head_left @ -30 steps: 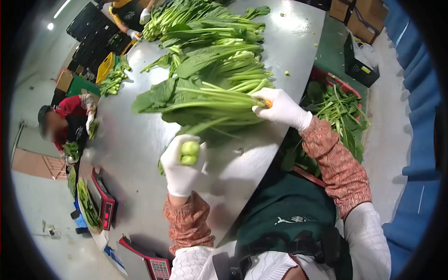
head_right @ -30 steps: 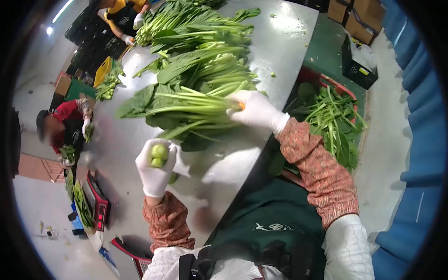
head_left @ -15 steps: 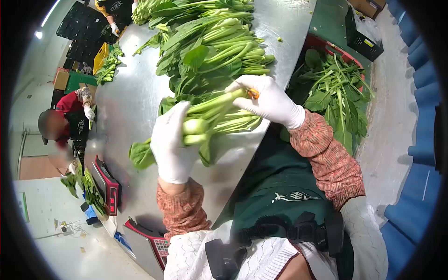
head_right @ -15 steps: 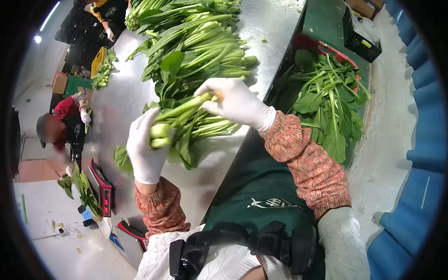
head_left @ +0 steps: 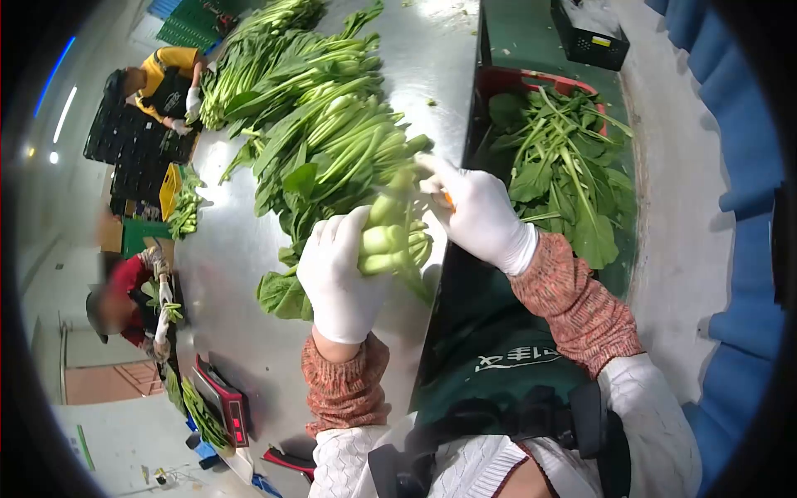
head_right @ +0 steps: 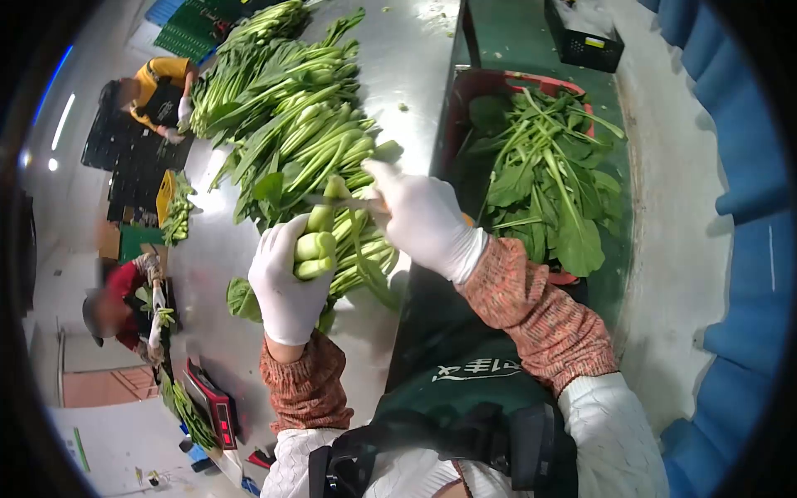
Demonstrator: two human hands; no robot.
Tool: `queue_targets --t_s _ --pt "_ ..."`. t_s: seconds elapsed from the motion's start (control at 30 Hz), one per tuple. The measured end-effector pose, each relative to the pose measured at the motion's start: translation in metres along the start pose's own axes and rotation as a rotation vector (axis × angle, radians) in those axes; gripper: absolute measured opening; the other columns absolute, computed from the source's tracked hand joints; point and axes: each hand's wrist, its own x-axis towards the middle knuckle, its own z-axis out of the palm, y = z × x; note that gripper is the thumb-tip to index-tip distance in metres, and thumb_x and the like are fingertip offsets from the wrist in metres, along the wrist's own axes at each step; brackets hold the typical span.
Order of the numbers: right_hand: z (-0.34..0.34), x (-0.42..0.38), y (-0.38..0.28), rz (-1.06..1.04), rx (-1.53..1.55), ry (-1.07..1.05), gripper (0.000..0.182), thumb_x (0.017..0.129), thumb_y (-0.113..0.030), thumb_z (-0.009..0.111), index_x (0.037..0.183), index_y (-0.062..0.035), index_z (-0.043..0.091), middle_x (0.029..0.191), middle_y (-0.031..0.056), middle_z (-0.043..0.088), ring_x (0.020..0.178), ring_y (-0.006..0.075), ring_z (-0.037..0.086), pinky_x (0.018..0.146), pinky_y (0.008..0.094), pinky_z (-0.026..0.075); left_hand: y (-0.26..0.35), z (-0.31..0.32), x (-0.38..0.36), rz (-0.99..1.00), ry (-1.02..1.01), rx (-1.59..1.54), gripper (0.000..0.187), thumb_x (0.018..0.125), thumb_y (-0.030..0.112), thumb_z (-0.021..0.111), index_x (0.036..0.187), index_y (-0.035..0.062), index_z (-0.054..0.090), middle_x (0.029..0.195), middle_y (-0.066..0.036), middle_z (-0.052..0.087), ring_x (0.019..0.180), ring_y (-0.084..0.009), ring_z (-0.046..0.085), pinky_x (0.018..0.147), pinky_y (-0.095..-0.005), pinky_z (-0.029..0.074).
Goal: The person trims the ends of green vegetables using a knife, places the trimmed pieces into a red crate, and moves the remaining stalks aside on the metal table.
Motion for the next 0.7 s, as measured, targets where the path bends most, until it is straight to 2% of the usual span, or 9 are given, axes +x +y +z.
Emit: queue_targets --t_s 0.07,0.13,0.17,0.2,0.33,0.47,0.57,0.63,0.7 --pt "0.014 0.000 0.059 0.160 0.221 0.033 0.031 0.094 -0.014 0.058 0.120 0.0014 0.059 0.080 0.0124 0.071 0.058 0.0205 0.065 0.056 0.0308 0.050 0.005 -0.001 0.004 -0.034 0.026 -0.083 0.035 0.071 0.001 0.074 0.104 0.0022 0.065 0.091 -0.012 0.066 0.081 -0.0258 0.064 0.075 -0.0340 0.051" --pt "-0.011 -0.005 0.099 0.516 0.534 0.089 0.032 0.101 -0.026 0.052 0.115 0.0009 0.061 0.080 0.0056 0.073 0.045 0.0024 0.039 0.041 0.0196 0.031 -0.003 -0.013 0.003 -0.130 0.062 -0.286 0.034 0.071 0.002 0.075 0.104 0.0024 0.066 0.092 -0.009 0.067 0.078 -0.0217 0.064 0.072 -0.0309 0.051" --pt "-0.031 -0.008 0.101 0.658 0.495 0.191 0.034 0.102 -0.029 0.050 0.117 0.0011 0.060 0.080 0.0055 0.073 0.045 0.0019 0.040 0.042 0.0199 0.032 -0.003 -0.021 0.002 -0.264 0.160 -0.527 0.024 0.078 0.000 0.074 0.101 0.0022 0.067 0.092 -0.006 0.068 0.076 -0.0166 0.065 0.071 -0.0283 0.051" --pt "-0.049 -0.012 0.106 0.648 0.534 0.279 0.035 0.102 -0.032 0.050 0.110 0.0001 0.062 0.080 0.0051 0.073 0.047 0.0046 0.046 0.045 0.0203 0.037 -0.009 -0.043 0.003 -0.318 0.095 -0.458 0.030 0.081 0.001 0.068 0.111 0.0000 0.063 0.097 -0.007 0.067 0.089 -0.0187 0.064 0.080 -0.0324 0.051" --pt "-0.076 -0.014 0.132 0.490 0.545 0.685 0.025 0.100 -0.015 0.054 0.121 -0.0030 0.059 0.092 0.0066 0.071 0.048 0.0019 0.041 0.045 0.0184 0.036 -0.077 -0.060 -0.035 -0.399 0.500 -1.467 0.043 0.091 0.006 0.053 0.132 -0.0027 0.045 0.125 -0.018 0.056 0.124 -0.0346 0.051 0.113 -0.0540 0.033" --pt "-0.051 -0.006 0.100 0.436 0.494 0.352 0.021 0.098 -0.011 0.055 0.115 -0.0024 0.064 0.091 0.0055 0.071 0.053 0.0014 0.043 0.047 0.0185 0.036 -0.115 -0.080 -0.081 -0.398 0.670 -1.441 0.044 0.095 0.014 0.050 0.137 0.0009 0.044 0.133 -0.016 0.053 0.133 -0.0343 0.044 0.119 -0.0576 0.022" --pt "-0.005 -0.003 0.066 0.457 0.473 -0.033 0.016 0.094 -0.008 0.058 0.104 -0.0010 0.068 0.084 0.0025 0.070 0.064 0.0036 0.055 0.056 0.0204 0.044 -0.127 -0.093 -0.103 -0.203 0.545 -1.592 0.038 0.089 0.008 0.053 0.125 0.0037 0.045 0.112 -0.009 0.052 0.109 -0.0242 0.051 0.109 -0.0473 0.033" --pt "0.035 -0.007 0.072 0.254 0.388 -0.149 0.019 0.089 -0.015 0.063 0.104 -0.0047 0.070 0.083 0.0087 0.071 0.071 0.0183 0.066 0.065 0.0306 0.051 -0.116 -0.103 -0.112 -0.226 0.605 -1.556 0.036 0.084 0.006 0.054 0.118 0.0074 0.042 0.097 -0.004 0.043 0.089 -0.0182 0.043 0.098 -0.0410 0.036" --pt "0.056 -0.012 0.071 0.162 0.155 -0.263 0.021 0.085 -0.019 0.064 0.103 -0.0105 0.071 0.085 0.0130 0.069 0.077 0.0286 0.068 0.069 0.0372 0.053 -0.116 -0.115 -0.130 -0.263 0.570 -1.441 0.037 0.086 0.003 0.053 0.121 0.0065 0.039 0.097 -0.003 0.042 0.092 -0.0173 0.043 0.095 -0.0386 0.036"
